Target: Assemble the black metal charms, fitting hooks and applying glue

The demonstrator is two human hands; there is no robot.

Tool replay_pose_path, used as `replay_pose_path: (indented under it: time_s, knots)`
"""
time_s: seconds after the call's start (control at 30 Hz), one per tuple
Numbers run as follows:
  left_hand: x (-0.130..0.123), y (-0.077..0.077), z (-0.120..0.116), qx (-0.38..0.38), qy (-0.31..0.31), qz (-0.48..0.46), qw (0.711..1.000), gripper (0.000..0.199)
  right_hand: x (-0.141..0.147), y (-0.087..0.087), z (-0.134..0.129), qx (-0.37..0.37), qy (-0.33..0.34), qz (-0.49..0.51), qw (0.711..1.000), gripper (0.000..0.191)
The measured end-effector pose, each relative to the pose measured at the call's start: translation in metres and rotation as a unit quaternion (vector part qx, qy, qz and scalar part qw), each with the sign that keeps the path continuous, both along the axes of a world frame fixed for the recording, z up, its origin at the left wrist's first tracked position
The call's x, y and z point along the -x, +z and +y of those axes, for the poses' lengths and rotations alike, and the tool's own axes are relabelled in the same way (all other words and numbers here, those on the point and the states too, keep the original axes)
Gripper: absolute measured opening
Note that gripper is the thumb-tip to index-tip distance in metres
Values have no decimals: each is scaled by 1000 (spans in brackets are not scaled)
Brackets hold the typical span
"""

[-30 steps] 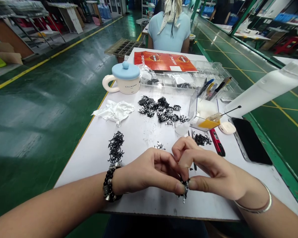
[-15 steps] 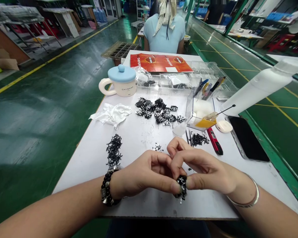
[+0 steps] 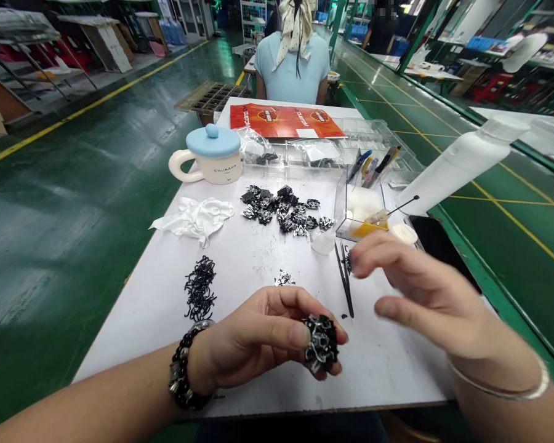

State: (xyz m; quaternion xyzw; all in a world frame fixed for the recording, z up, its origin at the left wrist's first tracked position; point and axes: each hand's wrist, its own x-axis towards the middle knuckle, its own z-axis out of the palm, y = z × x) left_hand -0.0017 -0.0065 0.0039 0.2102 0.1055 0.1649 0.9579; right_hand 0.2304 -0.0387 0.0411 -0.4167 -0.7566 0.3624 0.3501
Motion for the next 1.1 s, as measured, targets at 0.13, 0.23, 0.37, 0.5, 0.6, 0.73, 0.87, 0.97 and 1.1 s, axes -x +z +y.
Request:
replay_pose_path:
  time_s: [0.13,0.23,0.37,0.5,0.6,0.73,0.87,0.97,1.1]
  knots:
    - [1,-1,4,3,10,-6,1000,20,-56,-22,-2,-58,-154,-261,951,8]
    - [0,-1,6,-4,13,5,1000,20,-78,-51,-3,-28,-237,-380,893,17]
    - [-1,-1,7,-16,20,21,999,20,-76,-72,-1,-29,-257,-415,872,21]
    - [0,-1,7,-24,25,30,999,21,-68,-77,2,-43,-260,-423,867,18]
    - [0,0,8,-26,26,33,999,20,-69,-78,2,-56,-265,-417,868,18]
    - [0,0,9,-23,30,36,999,20,-72,-74,-2,-94,-278,-393,871,18]
    - [0,1,9,-18,44,54,997,20,-61,-60,-9,-117,-240,-280,922,7]
    - [-3,2,9,-20,81,84,993,19,-39,-42,-14,-130,-168,-139,967,8]
    - [-5,2,9,-26,115,114,986,17,-1,-13,-15,-145,-79,-70,984,18]
